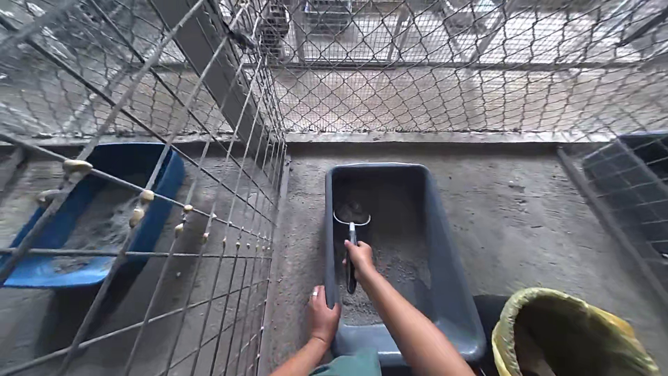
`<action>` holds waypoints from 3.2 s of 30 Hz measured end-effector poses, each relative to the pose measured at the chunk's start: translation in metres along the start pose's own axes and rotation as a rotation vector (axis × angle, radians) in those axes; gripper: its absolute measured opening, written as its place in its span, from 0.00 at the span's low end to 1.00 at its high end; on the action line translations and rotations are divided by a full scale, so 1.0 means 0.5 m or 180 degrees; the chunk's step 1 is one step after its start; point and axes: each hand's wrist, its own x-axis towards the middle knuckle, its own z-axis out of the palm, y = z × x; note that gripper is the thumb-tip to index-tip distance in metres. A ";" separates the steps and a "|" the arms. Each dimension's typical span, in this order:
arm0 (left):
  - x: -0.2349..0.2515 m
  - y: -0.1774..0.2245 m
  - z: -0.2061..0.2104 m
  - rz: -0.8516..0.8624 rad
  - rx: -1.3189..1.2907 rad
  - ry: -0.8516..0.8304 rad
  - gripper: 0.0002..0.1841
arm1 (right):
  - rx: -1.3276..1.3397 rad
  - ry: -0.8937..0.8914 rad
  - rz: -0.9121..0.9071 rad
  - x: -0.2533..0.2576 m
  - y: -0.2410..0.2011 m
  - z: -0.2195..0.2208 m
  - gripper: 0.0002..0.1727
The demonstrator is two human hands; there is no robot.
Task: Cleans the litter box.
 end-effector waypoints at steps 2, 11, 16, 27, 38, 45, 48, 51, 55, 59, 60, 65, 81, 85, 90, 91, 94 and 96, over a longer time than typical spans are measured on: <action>-0.001 -0.003 0.003 0.0038 0.0046 0.0054 0.29 | -0.0152 0.0115 -0.0072 0.065 0.013 0.015 0.19; 0.003 -0.018 0.013 0.0142 0.0033 0.0168 0.29 | -0.1924 0.0178 -0.0524 0.072 0.070 -0.137 0.17; 0.004 -0.014 0.008 0.0139 0.0025 0.0114 0.28 | -0.1468 0.0238 -0.0857 -0.011 0.139 -0.242 0.13; 0.002 -0.008 0.004 0.0220 0.0040 0.0127 0.29 | -0.1919 0.0293 -0.0613 -0.104 0.175 -0.317 0.14; -0.001 -0.006 -0.001 0.0190 0.0097 0.0078 0.29 | -0.1455 0.0511 -0.0788 -0.127 0.169 -0.318 0.11; -0.001 -0.005 -0.003 0.0119 0.0105 0.0026 0.30 | -0.1578 0.0508 -0.0697 -0.144 0.179 -0.329 0.12; 0.003 -0.015 0.000 0.0236 0.0018 0.0061 0.32 | -0.1829 0.0395 -0.0608 -0.150 0.181 -0.333 0.15; 0.004 -0.020 0.005 0.0262 0.0005 0.0083 0.32 | -0.1779 0.0466 -0.0610 -0.156 0.191 -0.335 0.14; 0.003 -0.014 0.001 0.0214 0.0041 0.0061 0.32 | -0.1724 0.0406 -0.0569 -0.160 0.209 -0.330 0.13; 0.000 -0.016 0.002 0.0202 0.0037 0.0054 0.31 | -0.1655 0.0378 -0.0527 -0.160 0.219 -0.331 0.13; 0.000 -0.016 0.001 0.0186 0.0051 0.0034 0.31 | -0.1701 0.0334 -0.0517 -0.162 0.218 -0.334 0.13; 0.002 -0.017 0.003 0.0216 0.0057 0.0049 0.31 | -0.1830 0.0236 -0.0505 -0.196 0.213 -0.351 0.15; 0.004 -0.015 0.001 0.0111 0.0119 -0.0049 0.34 | 0.3955 -0.0494 -0.1762 -0.343 0.412 -0.482 0.06; 0.049 -0.007 -0.018 -0.0065 -0.0154 -0.0466 0.41 | 0.4383 -0.1255 -0.1883 -0.332 0.408 -0.511 0.12; 0.261 0.109 -0.079 0.0026 -0.1337 -0.0879 0.42 | 0.2342 -0.0886 -0.1757 -0.353 0.351 -0.508 0.09; 0.299 0.136 -0.090 -0.0006 -0.1205 -0.0963 0.40 | 0.1924 -0.0710 -0.1642 -0.361 0.337 -0.493 0.11; 0.360 0.168 -0.088 0.0014 -0.1097 -0.1002 0.35 | 0.0703 -0.0273 -0.0828 -0.379 0.293 -0.423 0.23; 0.351 0.171 -0.075 0.0257 -0.1268 -0.0833 0.31 | 0.0208 -0.0042 -0.0289 -0.366 0.286 -0.381 0.22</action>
